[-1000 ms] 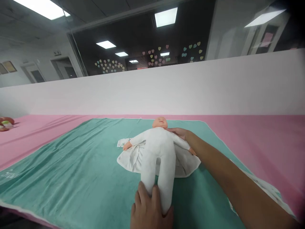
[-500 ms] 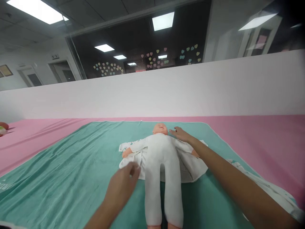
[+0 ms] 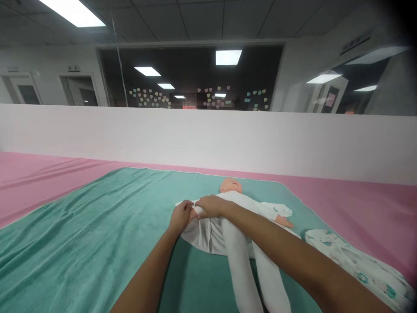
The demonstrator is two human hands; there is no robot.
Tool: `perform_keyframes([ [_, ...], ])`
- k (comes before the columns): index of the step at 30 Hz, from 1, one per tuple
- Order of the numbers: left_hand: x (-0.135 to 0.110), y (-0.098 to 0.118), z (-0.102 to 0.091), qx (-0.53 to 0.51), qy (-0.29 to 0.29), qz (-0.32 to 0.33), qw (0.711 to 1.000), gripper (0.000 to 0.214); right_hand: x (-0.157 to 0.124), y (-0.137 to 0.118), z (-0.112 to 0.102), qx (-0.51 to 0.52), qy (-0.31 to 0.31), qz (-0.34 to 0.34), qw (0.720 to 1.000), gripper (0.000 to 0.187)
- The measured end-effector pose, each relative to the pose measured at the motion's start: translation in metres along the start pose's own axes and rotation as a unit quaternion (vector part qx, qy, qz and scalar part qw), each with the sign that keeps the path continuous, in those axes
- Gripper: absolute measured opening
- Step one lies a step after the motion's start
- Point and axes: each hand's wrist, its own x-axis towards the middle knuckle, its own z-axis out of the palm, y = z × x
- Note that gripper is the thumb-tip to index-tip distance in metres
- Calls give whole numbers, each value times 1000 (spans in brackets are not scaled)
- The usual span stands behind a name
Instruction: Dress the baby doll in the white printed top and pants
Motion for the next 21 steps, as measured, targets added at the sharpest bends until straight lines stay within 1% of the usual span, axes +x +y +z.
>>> perform_keyframes([
  [2, 2, 2, 0, -87, -1, -36, 996, 26, 0, 4, -4, 18, -3, 16, 1000, 40],
  [3, 3, 4, -1, -143, 3, -54, 988, 27, -3, 5, -8, 33, 9, 22, 999, 38],
  [5, 4, 7, -1, -250, 20, -88, 964, 28, -13, 5, -19, 66, 45, 35, 996, 34],
  [7, 3, 10, -1, -308, 29, -105, 945, 31, -26, 3, -30, 104, 86, 51, 990, 30],
  [8, 2, 12, 0, -306, 22, -104, 946, 33, -32, 2, -34, 128, 105, 59, 985, 30],
  [9, 0, 14, 2, -279, 9, -91, 956, 34, -39, 0, -37, 153, 124, 66, 978, 30],
  [10, -2, 16, 5, -229, -5, -61, 972, 34, -45, -2, -38, 178, 143, 73, 971, 31],
  [11, -5, 18, 8, -156, -20, -17, 987, 35, -50, -4, -38, 201, 160, 77, 963, 31],
  [12, -8, 20, 13, -72, -32, 32, 996, 36, -55, -6, -38, 221, 172, 79, 957, 32],
  [13, -12, 22, 17, 12, -43, 77, 996, 38, -59, -7, -36, 236, 177, 80, 952, 33],
  [14, -15, 24, 22, 83, -53, 112, 989, 41, -63, -7, -35, 246, 176, 79, 950, 34],
  [15, -19, 26, 27, 136, -62, 130, 980, 43, -66, -7, -33, 251, 169, 78, 950, 35],
  [16, -21, 28, 31, 168, -68, 133, 974, 42, -67, -7, -32, 252, 162, 76, 951, 36],
  [17, -22, 29, 34, 172, -69, 119, 976, 37, -69, -5, -30, 250, 156, 73, 953, 37],
  [18, -22, 29, 37, 153, -65, 95, 981, 31, -69, -4, -29, 246, 153, 69, 954, 37],
  [21, -13, 29, 40, 52, -35, 17, 998, 18, -65, 3, -24, 222, 159, 59, 960, 38],
])
